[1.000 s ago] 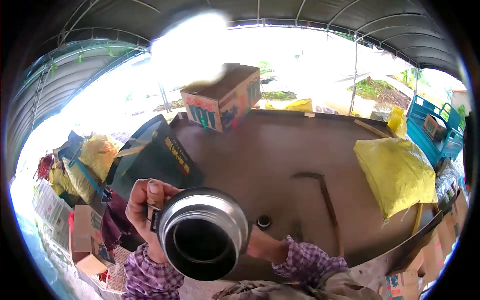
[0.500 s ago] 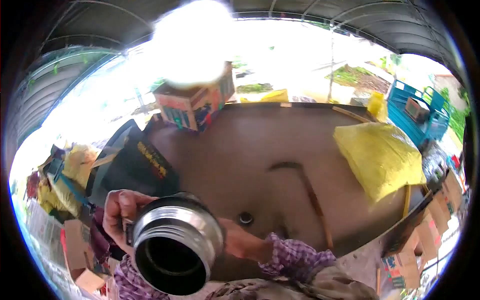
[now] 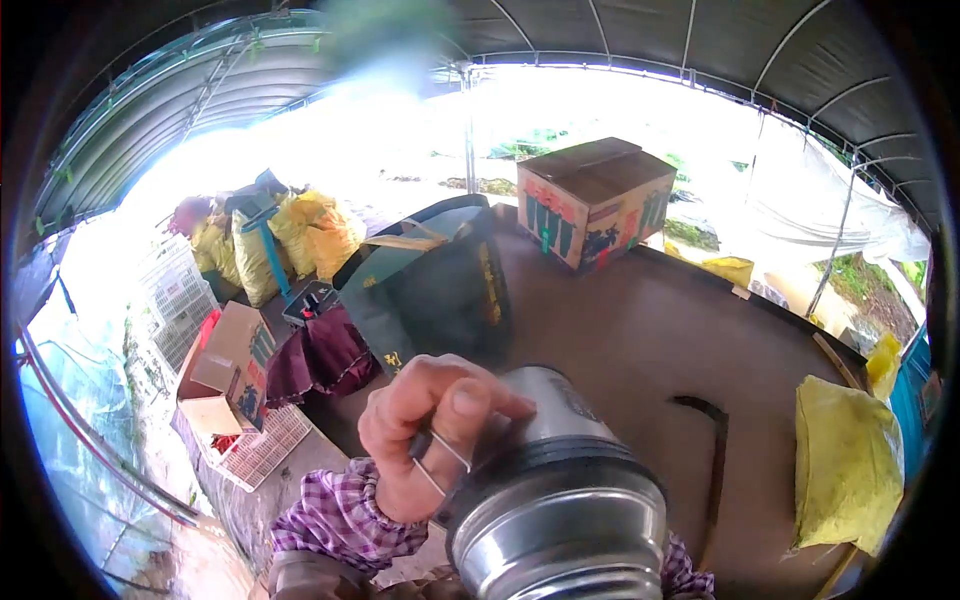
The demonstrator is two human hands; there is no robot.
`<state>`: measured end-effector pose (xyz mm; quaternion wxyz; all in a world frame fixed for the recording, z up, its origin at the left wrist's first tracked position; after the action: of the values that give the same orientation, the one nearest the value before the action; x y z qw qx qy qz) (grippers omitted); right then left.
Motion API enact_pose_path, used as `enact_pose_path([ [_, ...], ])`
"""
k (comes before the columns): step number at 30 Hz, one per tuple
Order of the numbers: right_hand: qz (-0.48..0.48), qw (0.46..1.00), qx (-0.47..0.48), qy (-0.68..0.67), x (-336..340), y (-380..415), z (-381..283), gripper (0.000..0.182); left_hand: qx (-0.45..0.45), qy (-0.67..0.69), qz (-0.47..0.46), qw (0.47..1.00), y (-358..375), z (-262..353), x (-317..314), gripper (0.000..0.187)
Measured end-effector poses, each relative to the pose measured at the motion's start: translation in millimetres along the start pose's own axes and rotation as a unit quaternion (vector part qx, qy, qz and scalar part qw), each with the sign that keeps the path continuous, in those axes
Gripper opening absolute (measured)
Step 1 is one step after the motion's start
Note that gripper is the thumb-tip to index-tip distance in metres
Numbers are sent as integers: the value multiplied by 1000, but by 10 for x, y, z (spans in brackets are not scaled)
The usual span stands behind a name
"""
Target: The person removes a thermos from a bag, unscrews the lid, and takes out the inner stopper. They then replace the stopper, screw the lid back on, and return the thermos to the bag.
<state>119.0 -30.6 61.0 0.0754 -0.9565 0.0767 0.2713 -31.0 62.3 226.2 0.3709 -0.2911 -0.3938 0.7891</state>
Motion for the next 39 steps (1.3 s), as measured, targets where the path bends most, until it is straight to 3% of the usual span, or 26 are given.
enact_pose_path([
  [6, -40, 999, -1, -3, -114, -69, -79, 51, 21, -43, -59, 997, 60, 186, 142, 18],
  [9, -58, 998, 0, -4, -183, -95, -128, 53, -30, -62, -46, 997, 76, 245, 117, 19],
  [12, -77, 997, 3, -4, -232, -123, -189, 56, -10, -84, -22, 996, 130, 312, 112, 21],
  [16, -96, 995, 5, -4, -294, -155, -282, 60, -15, -18, -11, 1000, 139, 373, 39, 23],
  [19, -114, 993, 15, 5, -366, -164, -384, 62, -46, -74, -20, 996, 178, 418, 27, 21],
  [26, -181, 968, 136, 109, -359, -415, -382, 68, -120, -84, -63, 987, 89, 504, -18, 21],
  [29, -139, 970, 116, 163, -434, -432, -521, 69, -144, -112, -77, 980, 15, 560, -55, 24],
  [32, -173, 958, 178, 141, -534, -459, -664, 71, -152, -130, -72, 977, -49, 611, -110, 25],
  [35, -169, 945, 225, 166, -609, -400, -805, 73, -163, -186, -3, 969, -95, 657, -246, 32],
  [39, -214, 948, 202, 123, -552, -573, -822, 77, -188, -211, 1, 959, -154, 665, -279, 34],
])
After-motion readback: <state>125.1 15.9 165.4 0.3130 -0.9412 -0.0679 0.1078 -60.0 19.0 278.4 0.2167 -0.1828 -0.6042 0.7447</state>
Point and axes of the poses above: each hand's wrist, its own y-axis away from the middle knuckle, its own x-axis out of the back of the hand, z = x × y, the point moved 3 cm from there along -y, towards the middle knuckle, and after that the axes turned 15 degrees about y, right-handed, at the moved point
